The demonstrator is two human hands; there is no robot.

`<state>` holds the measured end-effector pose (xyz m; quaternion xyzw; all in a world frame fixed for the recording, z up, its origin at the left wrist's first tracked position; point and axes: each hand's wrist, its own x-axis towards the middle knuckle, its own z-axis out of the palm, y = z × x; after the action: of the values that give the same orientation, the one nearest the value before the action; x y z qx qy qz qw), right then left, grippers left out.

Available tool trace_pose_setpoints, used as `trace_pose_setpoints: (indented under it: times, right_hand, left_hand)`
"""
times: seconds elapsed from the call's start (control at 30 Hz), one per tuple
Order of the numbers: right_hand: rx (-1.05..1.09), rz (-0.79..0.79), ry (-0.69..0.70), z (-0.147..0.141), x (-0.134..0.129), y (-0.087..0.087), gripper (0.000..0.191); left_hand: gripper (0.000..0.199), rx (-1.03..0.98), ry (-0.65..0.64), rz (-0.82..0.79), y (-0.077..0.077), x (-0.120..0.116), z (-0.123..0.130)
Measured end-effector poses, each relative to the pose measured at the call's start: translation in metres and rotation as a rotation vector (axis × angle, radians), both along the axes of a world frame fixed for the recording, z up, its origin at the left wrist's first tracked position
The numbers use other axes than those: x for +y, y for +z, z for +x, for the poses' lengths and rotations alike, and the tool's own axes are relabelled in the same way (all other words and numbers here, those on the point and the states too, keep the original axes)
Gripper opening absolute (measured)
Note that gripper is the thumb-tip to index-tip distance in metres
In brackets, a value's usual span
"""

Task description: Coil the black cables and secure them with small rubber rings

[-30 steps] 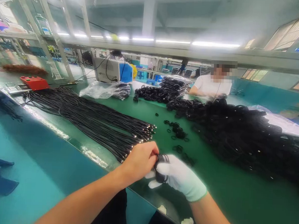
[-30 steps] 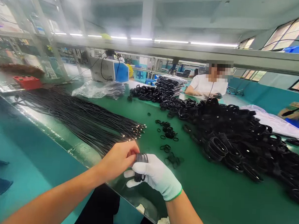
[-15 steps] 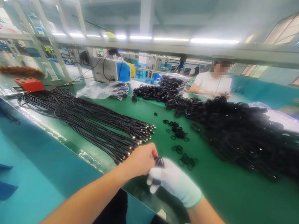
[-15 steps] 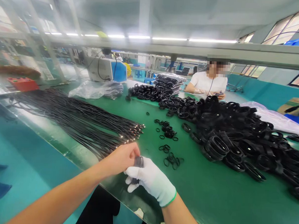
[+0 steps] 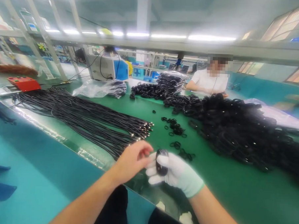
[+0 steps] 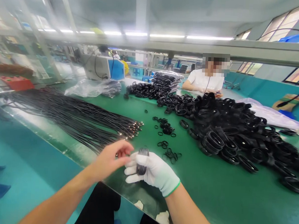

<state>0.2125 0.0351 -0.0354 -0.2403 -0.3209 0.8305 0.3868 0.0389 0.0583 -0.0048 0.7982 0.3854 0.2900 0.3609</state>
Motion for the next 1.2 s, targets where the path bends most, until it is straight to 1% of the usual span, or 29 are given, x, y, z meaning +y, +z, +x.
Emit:
trace_pose_setpoints:
  times: [0.07, 0.13, 0.23, 0.37, 0.5, 0.6, 0.67, 0.7, 0.77, 0.83, 0.9, 0.97, 1.03, 1.1, 1.17, 1.2]
  right_hand:
    - [-0.079, 0.011, 0.062, 0.002, -0.003, 0.003, 0.025]
    - [-0.164, 0.054, 0.059, 0.001, -0.006, 0.004, 0.025]
    - [-0.195, 0.072, 0.034, -0.004, -0.008, -0.001, 0.023]
    - [-0.175, 0.037, 0.021, -0.006, -0.007, -0.008, 0.026]
    - [-0.205, 0.019, 0.002, -0.009, -0.006, -0.010, 0.027]
    - [-0.222, 0.026, -0.021, -0.010, -0.006, -0.011, 0.025]
    - [-0.250, 0.031, -0.046, -0.005, -0.005, -0.008, 0.024]
    - [-0.264, 0.041, -0.073, 0.001, -0.004, -0.006, 0.025]
    - [-0.248, 0.068, -0.187, 0.020, -0.001, 0.003, 0.030]
    - [-0.164, 0.090, -0.378, 0.046, 0.003, 0.012, 0.035]
    - [-0.103, 0.081, -0.575, 0.070, 0.007, 0.019, 0.036]
    - [-0.115, 0.056, -0.717, 0.086, 0.009, 0.022, 0.034]
    - [-0.145, 0.047, -0.776, 0.091, 0.010, 0.020, 0.033]
    - [-0.153, 0.066, -0.760, 0.088, 0.010, 0.017, 0.034]
    - [-0.171, 0.087, -0.740, 0.082, 0.010, 0.014, 0.036]
    - [-0.191, 0.099, -0.739, 0.079, 0.009, 0.014, 0.036]
  left_hand:
    - [0.025, -0.009, 0.034, -0.049, 0.005, 0.007, 0.000]
    - [0.024, 0.029, 0.017, -0.050, 0.005, 0.008, 0.004]
    - [0.023, 0.045, 0.039, 0.010, -0.003, 0.005, 0.012]
    - [0.028, 0.032, 0.097, 0.100, -0.016, 0.003, 0.015]
    - [0.030, 0.032, 0.093, 0.109, -0.024, 0.006, 0.016]
    - [0.031, 0.022, 0.089, 0.087, -0.026, 0.010, 0.020]
    - [0.027, 0.024, 0.063, 0.048, -0.021, 0.015, 0.022]
    - [0.024, 0.019, 0.036, 0.020, -0.018, 0.020, 0.022]
    - [0.020, -0.017, -0.016, -0.024, -0.009, 0.033, 0.024]
    - [0.018, -0.036, -0.035, -0.017, -0.002, 0.047, 0.029]
    - [0.010, 0.039, -0.055, 0.036, -0.002, 0.057, 0.042]
    - [0.010, 0.172, -0.127, 0.072, -0.010, 0.059, 0.063]
    - [0.008, 0.263, -0.203, 0.068, -0.023, 0.055, 0.088]
    - [0.010, 0.289, -0.227, 0.039, -0.036, 0.049, 0.110]
    - [0.007, 0.283, -0.217, 0.012, -0.044, 0.047, 0.122]
    - [0.005, 0.269, -0.205, 0.000, -0.045, 0.048, 0.124]
